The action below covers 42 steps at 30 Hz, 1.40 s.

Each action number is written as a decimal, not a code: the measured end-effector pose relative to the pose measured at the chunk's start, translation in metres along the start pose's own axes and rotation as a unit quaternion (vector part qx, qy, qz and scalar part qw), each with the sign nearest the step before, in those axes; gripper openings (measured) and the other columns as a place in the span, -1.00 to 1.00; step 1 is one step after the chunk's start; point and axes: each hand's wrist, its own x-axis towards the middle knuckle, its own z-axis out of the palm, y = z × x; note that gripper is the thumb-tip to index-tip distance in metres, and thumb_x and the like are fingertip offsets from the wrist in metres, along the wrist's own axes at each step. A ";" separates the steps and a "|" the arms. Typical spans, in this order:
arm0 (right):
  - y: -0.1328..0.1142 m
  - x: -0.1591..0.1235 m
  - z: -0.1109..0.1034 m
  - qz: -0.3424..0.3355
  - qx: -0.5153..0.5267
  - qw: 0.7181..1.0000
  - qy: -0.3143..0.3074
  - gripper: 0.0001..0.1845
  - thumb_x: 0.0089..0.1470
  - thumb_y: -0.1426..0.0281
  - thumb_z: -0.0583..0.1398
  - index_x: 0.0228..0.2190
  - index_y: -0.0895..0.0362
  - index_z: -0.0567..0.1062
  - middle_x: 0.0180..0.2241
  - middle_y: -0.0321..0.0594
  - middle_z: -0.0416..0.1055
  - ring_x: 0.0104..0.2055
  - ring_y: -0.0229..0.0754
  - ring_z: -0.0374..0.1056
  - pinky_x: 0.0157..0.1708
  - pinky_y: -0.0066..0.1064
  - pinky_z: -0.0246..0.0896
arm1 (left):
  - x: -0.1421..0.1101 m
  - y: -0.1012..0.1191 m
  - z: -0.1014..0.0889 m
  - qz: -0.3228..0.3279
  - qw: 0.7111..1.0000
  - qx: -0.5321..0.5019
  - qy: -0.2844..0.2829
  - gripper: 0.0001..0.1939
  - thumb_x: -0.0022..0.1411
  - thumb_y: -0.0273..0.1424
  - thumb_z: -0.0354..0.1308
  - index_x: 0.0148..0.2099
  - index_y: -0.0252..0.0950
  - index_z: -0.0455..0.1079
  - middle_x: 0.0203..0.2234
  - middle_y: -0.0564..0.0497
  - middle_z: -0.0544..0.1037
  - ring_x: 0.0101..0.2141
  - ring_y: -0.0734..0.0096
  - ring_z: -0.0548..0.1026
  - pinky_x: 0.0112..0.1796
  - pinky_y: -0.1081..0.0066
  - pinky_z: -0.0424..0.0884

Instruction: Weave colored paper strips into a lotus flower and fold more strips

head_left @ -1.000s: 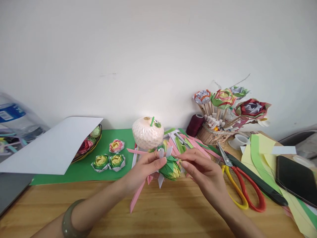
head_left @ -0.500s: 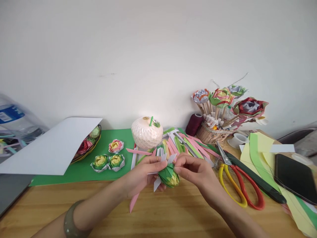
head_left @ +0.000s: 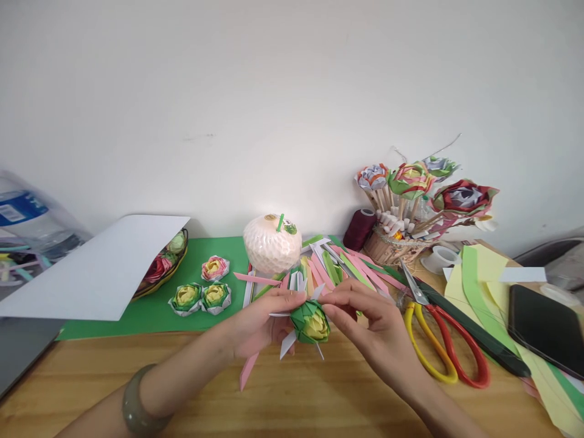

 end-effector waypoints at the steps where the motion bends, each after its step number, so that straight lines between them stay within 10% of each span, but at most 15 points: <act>1: 0.001 -0.001 0.001 -0.026 -0.030 0.999 0.001 -0.85 0.04 0.36 0.16 -0.43 0.09 0.55 -0.52 -0.23 0.36 -0.48 -0.23 0.23 -0.56 -0.44 0.06 | 0.000 0.000 0.000 0.003 1.000 0.000 0.004 -0.77 0.01 -0.30 0.23 -0.36 -0.39 0.40 -0.58 0.04 0.45 -0.63 0.54 0.38 -0.70 0.55 0.30; 8: 0.009 -0.005 0.007 -0.116 -0.125 0.985 0.023 -0.84 0.03 0.48 0.13 -0.38 0.13 0.53 -0.49 -0.20 0.35 -0.50 -0.28 0.24 -0.56 -0.45 0.12 | 0.001 -0.002 0.001 0.010 1.000 0.001 0.028 -0.77 0.04 -0.28 0.22 -0.39 -0.36 0.37 -0.59 0.06 0.44 -0.64 0.60 0.34 -0.71 0.58 0.24; 15: 0.001 0.003 0.000 0.084 0.058 0.994 -0.031 -0.87 -0.05 0.39 0.19 -0.57 0.15 0.47 -0.55 -0.28 0.32 -0.51 -0.30 0.17 -0.53 -0.46 0.04 | 0.002 -0.001 -0.002 -0.024 0.999 -0.005 0.021 -0.80 0.00 -0.32 0.25 -0.40 -0.38 0.41 -0.60 0.05 0.45 -0.63 0.57 0.37 -0.69 0.56 0.23; 22: 0.010 0.007 -0.007 0.294 0.344 0.865 -0.218 -0.66 -0.17 0.22 0.28 -0.65 0.20 0.33 -0.74 -0.48 0.03 -0.67 -0.46 -0.19 -0.65 -0.50 -0.37 | -0.001 0.003 0.000 -0.065 0.997 0.015 0.027 -0.79 -0.13 -0.36 0.32 -0.49 -0.41 0.43 -0.64 0.06 0.45 -0.61 0.56 0.38 -0.60 0.56 0.27; 26: 0.010 0.006 -0.004 0.288 0.329 0.860 -0.262 -0.60 -0.10 0.16 0.23 -0.66 0.19 0.26 -0.74 -0.51 -0.04 -0.68 -0.45 -0.27 -0.64 -0.47 -0.44 | -0.001 0.002 -0.001 -0.070 0.997 0.026 0.017 -0.77 -0.17 -0.36 0.35 -0.52 -0.44 0.43 -0.65 0.05 0.45 -0.59 0.56 0.39 -0.53 0.53 0.30; 32: 0.010 0.007 0.003 0.229 0.159 0.959 -0.054 -0.66 -0.02 0.15 0.16 -0.58 0.16 0.30 -0.65 -0.44 0.05 -0.63 -0.40 -0.07 -0.67 -0.53 -0.22 | 0.001 0.003 -0.005 -0.028 0.999 0.007 0.039 -0.74 -0.11 -0.32 0.32 -0.38 -0.39 0.46 -0.58 0.03 0.46 -0.63 0.57 0.35 -0.64 0.54 0.22; 36: 0.003 0.004 0.001 0.143 0.143 0.975 0.089 -0.77 0.03 0.21 0.14 -0.48 0.12 0.31 -0.62 -0.42 0.14 -0.62 -0.38 0.02 -0.66 -0.54 -0.05 | -0.001 0.006 -0.002 0.045 0.998 0.041 -0.019 -0.62 -0.01 -0.24 0.25 -0.17 -0.36 0.45 -0.51 -0.02 0.49 -0.60 0.50 0.41 -0.63 0.53 0.23; 42: -0.002 -0.008 0.005 -0.027 0.031 0.994 0.097 -0.95 0.07 0.39 0.13 -0.43 0.08 0.39 -0.56 -0.36 0.25 -0.55 -0.33 0.13 -0.58 -0.50 0.06 | -0.001 0.004 0.003 0.172 0.983 0.062 -0.001 -0.50 -0.09 -0.33 0.33 -0.03 -0.26 0.38 -0.41 -0.01 0.53 -0.45 0.44 0.47 -0.42 0.49 0.35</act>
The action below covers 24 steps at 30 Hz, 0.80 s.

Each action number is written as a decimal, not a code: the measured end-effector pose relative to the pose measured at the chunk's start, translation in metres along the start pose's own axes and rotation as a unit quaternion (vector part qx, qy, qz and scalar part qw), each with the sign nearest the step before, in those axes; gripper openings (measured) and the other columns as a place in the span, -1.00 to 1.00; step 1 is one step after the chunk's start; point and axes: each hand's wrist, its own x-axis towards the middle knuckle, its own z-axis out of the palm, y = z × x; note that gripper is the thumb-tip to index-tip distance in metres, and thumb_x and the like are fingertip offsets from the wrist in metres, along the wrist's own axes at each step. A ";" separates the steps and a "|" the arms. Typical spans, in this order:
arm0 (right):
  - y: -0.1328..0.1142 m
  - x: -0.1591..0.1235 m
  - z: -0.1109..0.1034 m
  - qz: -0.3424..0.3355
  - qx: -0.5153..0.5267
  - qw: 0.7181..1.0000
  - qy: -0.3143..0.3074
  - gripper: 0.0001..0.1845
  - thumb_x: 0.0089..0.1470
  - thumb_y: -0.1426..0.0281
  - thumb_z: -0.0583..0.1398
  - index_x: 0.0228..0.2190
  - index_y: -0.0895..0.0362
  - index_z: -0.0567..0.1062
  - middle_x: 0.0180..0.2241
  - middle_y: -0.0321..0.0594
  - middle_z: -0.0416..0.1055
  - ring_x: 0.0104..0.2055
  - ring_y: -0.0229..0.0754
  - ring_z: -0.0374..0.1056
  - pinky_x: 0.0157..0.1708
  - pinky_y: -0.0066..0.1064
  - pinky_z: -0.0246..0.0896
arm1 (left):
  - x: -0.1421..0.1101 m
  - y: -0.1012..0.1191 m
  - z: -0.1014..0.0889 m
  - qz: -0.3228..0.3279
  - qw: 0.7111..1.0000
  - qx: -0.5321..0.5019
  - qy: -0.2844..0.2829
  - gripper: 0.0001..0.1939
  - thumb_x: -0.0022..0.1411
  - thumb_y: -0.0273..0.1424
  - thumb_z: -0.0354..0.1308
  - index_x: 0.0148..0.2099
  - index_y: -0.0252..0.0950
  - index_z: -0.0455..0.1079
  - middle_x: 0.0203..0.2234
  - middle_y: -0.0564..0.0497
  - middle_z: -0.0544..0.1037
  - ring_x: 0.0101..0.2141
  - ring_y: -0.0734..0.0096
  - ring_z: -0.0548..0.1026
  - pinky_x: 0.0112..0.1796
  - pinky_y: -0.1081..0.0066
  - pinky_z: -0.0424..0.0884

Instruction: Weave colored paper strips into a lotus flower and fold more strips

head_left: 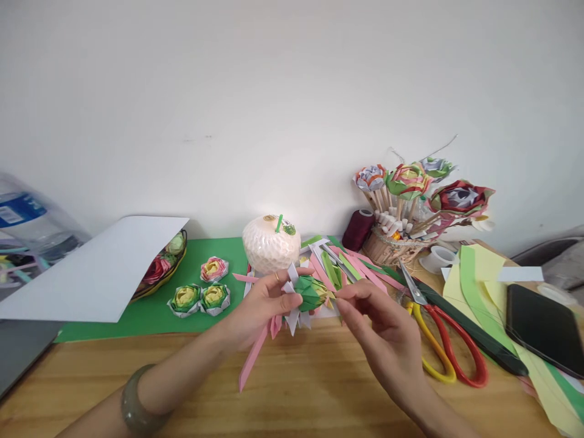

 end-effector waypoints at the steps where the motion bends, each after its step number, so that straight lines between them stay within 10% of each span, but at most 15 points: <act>1: 0.001 -0.001 0.001 -0.021 -0.020 1.000 -0.011 -0.96 0.06 0.42 0.13 -0.41 0.08 0.40 -0.55 -0.35 0.27 -0.54 -0.33 0.14 -0.57 -0.50 0.07 | 0.000 -0.001 0.000 0.014 1.000 0.015 0.002 -0.49 -0.10 -0.35 0.33 -0.03 -0.25 0.38 -0.39 -0.02 0.53 -0.40 0.41 0.48 -0.37 0.47 0.36; 9: 0.010 -0.002 0.005 -0.030 -0.066 0.996 -0.048 -0.93 0.05 0.44 0.14 -0.34 0.09 0.39 -0.51 -0.34 0.31 -0.55 -0.34 0.20 -0.59 -0.51 0.11 | -0.001 -0.008 0.000 0.104 0.984 0.136 0.052 -0.54 -0.14 -0.37 0.35 -0.11 -0.20 0.39 -0.34 0.04 0.49 -0.36 0.44 0.44 -0.34 0.49 0.34; 24: 0.010 -0.003 0.010 -0.131 -0.129 0.983 -0.015 -0.81 0.03 0.52 0.16 -0.28 0.07 0.34 -0.40 -0.26 0.31 -0.48 -0.28 0.25 -0.53 -0.43 0.24 | -0.002 -0.013 0.008 0.040 0.997 -0.009 0.067 -0.53 -0.15 -0.42 0.36 -0.16 -0.28 0.29 -0.36 0.04 0.50 -0.38 0.47 0.44 -0.41 0.51 0.33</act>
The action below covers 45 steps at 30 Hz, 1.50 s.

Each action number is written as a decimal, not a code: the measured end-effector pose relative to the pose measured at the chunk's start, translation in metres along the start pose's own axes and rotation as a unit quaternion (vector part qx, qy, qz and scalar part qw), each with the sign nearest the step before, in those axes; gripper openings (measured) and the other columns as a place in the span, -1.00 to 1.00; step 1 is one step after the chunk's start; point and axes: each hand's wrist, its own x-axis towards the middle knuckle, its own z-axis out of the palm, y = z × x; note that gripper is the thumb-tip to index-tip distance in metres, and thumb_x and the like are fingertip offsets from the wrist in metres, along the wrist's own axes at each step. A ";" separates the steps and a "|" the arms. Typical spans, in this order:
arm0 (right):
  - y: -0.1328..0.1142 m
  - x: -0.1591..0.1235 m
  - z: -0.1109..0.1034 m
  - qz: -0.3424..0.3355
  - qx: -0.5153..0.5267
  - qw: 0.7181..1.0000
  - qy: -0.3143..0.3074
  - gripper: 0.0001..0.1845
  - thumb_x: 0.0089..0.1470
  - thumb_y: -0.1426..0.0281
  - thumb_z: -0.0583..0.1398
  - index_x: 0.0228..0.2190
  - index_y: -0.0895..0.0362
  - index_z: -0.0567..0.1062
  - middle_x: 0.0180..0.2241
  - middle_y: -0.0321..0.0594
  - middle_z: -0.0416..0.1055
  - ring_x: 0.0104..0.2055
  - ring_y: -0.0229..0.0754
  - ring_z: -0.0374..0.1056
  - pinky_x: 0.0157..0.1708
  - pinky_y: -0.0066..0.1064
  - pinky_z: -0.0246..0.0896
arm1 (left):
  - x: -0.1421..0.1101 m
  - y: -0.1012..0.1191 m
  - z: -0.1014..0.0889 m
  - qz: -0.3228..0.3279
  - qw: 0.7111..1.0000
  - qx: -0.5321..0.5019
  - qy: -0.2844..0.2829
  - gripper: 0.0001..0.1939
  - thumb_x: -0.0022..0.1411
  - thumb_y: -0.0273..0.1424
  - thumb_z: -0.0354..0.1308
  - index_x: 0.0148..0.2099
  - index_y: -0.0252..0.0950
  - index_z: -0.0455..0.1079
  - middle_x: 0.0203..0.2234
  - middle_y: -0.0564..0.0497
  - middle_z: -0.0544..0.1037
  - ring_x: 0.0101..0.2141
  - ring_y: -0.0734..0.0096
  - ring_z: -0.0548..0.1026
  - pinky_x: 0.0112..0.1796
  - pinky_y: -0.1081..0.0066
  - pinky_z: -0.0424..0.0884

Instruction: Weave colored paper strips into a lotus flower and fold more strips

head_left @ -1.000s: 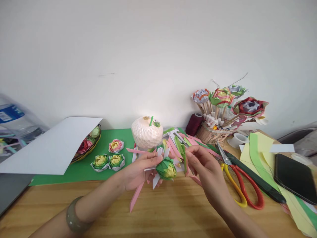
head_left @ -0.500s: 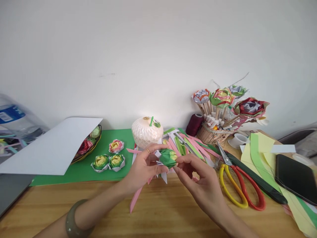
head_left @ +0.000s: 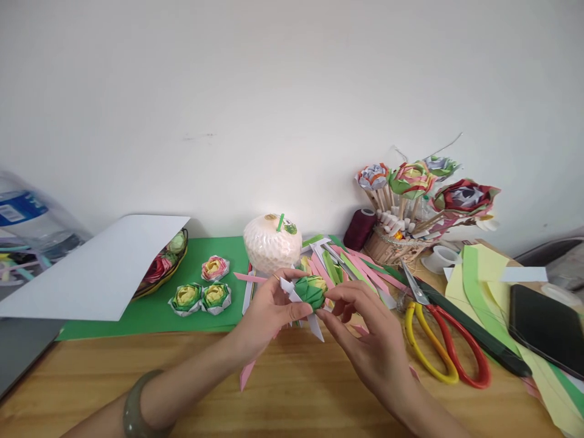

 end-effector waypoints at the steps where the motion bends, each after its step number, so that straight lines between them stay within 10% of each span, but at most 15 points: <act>1: 0.000 0.000 0.000 0.003 0.004 1.000 -0.004 -0.81 0.03 0.52 0.16 -0.27 0.07 0.34 -0.39 -0.25 0.31 -0.48 -0.28 0.26 -0.52 -0.42 0.25 | 0.000 0.000 0.000 0.000 1.000 -0.001 0.001 -0.53 -0.16 -0.42 0.37 -0.16 -0.28 0.29 -0.37 0.04 0.50 -0.38 0.48 0.43 -0.41 0.51 0.32; 13: 0.001 0.000 -0.001 0.090 0.038 0.995 0.014 -0.83 0.00 0.41 0.20 -0.30 0.09 0.36 -0.41 -0.28 0.35 -0.47 -0.29 0.29 -0.51 -0.46 0.25 | 0.000 0.003 0.001 0.046 0.997 0.067 0.013 -0.48 -0.15 -0.46 0.35 -0.09 -0.21 0.29 -0.24 0.05 0.44 -0.33 0.44 0.45 -0.36 0.50 0.35; 20: 0.000 0.003 0.000 0.203 0.099 0.970 -0.086 -0.60 -0.05 0.25 0.23 -0.14 0.09 0.36 -0.26 -0.20 0.43 -0.35 -0.19 0.36 -0.39 -0.36 0.31 | -0.010 0.000 0.001 0.099 0.984 0.145 -0.004 -0.08 -0.04 -0.55 0.26 0.25 -0.01 -0.16 -0.02 -0.03 0.37 -0.09 0.32 0.40 -0.17 0.45 0.34; 31: 0.014 0.004 -0.004 0.012 0.011 0.999 -0.034 -0.69 0.01 0.46 0.19 -0.15 0.05 0.35 -0.23 -0.17 0.39 -0.30 -0.19 0.35 -0.36 -0.34 0.36 | -0.008 0.014 -0.007 0.110 0.986 0.059 -0.112 -0.16 0.05 -0.37 0.20 0.27 -0.02 -0.20 0.06 -0.08 0.28 -0.11 0.30 0.37 -0.15 0.37 0.33; 38: 0.009 0.006 -0.006 -0.063 -0.025 0.998 -0.015 -0.66 0.02 0.53 0.13 -0.13 0.05 0.35 -0.21 -0.13 0.41 -0.21 -0.15 0.36 -0.32 -0.32 0.37 | -0.005 0.015 0.003 0.042 0.999 -0.017 0.006 -0.27 -0.01 -0.51 0.25 0.17 0.00 0.06 0.17 0.04 0.13 0.02 0.32 0.29 -0.12 0.41 0.31; 45: 0.013 0.006 -0.010 -0.134 -0.107 0.985 -0.006 -0.62 -0.01 0.56 0.14 -0.12 0.05 0.37 -0.23 -0.13 0.44 -0.17 -0.12 0.39 -0.19 -0.26 0.33 | -0.001 0.022 -0.006 -0.096 0.993 0.015 -0.071 -0.62 -0.06 -0.49 0.27 -0.12 -0.30 0.40 -0.43 0.01 0.53 -0.36 0.38 0.46 -0.26 0.39 0.37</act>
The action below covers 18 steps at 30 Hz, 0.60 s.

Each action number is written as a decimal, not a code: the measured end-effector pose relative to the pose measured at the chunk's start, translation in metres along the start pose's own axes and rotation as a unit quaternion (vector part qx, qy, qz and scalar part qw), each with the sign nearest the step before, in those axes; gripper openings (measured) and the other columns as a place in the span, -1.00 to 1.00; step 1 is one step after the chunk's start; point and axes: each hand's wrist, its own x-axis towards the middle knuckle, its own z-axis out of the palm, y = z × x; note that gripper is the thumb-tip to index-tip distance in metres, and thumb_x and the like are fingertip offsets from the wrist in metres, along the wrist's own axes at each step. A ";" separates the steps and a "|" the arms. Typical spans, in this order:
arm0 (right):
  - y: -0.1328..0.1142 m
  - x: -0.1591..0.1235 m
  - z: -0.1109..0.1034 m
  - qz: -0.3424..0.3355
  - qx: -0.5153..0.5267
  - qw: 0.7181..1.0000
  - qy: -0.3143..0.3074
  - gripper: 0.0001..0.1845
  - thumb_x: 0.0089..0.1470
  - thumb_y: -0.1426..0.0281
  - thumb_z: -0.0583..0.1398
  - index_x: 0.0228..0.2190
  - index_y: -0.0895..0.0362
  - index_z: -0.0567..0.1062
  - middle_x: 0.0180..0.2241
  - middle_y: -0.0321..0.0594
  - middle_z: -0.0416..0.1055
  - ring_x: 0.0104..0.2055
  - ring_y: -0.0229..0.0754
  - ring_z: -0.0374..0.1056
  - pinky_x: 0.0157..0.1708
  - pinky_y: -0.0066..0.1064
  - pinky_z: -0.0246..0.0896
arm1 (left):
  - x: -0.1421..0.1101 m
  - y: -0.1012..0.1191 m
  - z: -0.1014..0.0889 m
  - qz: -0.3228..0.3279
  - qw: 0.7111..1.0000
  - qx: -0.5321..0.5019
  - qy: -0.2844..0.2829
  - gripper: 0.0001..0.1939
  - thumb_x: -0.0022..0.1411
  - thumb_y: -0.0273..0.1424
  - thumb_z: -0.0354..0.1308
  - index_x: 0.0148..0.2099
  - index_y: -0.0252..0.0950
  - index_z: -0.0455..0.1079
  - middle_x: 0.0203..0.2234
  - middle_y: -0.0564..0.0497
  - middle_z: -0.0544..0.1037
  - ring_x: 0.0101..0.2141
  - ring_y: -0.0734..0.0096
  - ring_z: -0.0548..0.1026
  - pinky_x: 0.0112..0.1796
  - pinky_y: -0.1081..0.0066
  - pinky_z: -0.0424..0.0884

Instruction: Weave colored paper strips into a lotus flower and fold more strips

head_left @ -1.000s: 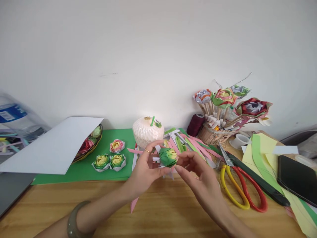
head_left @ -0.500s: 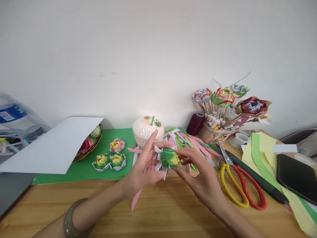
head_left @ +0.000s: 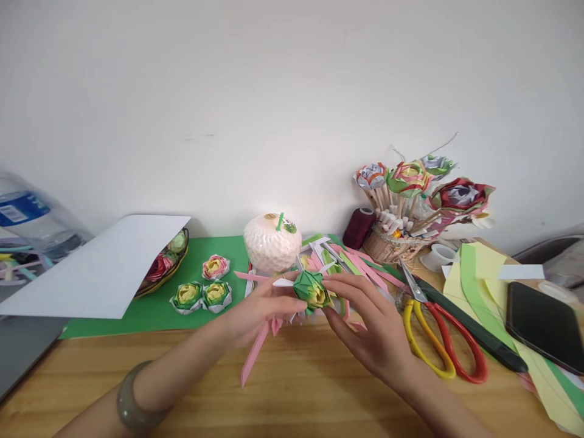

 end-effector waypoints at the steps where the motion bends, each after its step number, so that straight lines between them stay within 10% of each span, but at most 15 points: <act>1: 0.001 0.000 0.000 -0.013 -0.007 1.000 -0.003 -0.61 -0.02 0.58 0.14 -0.12 0.05 0.37 -0.22 -0.13 0.45 -0.17 -0.13 0.39 -0.20 -0.27 0.33 | 0.001 0.001 -0.003 -0.021 1.000 -0.009 -0.007 -0.63 -0.07 -0.45 0.28 -0.13 -0.30 0.40 -0.49 0.03 0.51 -0.42 0.40 0.46 -0.32 0.39 0.40; 5: 0.001 0.000 0.000 -0.055 0.010 0.998 -0.032 -0.58 -0.04 0.63 0.14 -0.11 0.08 0.36 -0.24 -0.13 0.46 -0.22 -0.16 0.39 -0.28 -0.34 0.34 | 0.004 0.003 -0.010 -0.071 0.997 -0.017 -0.038 -0.61 0.03 -0.19 0.20 -0.14 -0.33 0.35 -0.54 -0.01 0.49 -0.51 0.35 0.51 -0.56 0.49 0.38; 18: -0.003 0.005 -0.004 0.003 0.042 0.999 0.011 -0.73 0.00 0.61 0.12 -0.26 0.05 0.40 -0.32 -0.17 0.44 -0.27 -0.18 0.39 -0.31 -0.35 0.34 | 0.005 -0.005 -0.018 -0.074 0.989 -0.109 -0.067 -0.62 0.01 -0.48 0.25 -0.10 -0.24 0.26 -0.43 0.03 0.50 -0.50 0.45 0.49 -0.51 0.42 0.49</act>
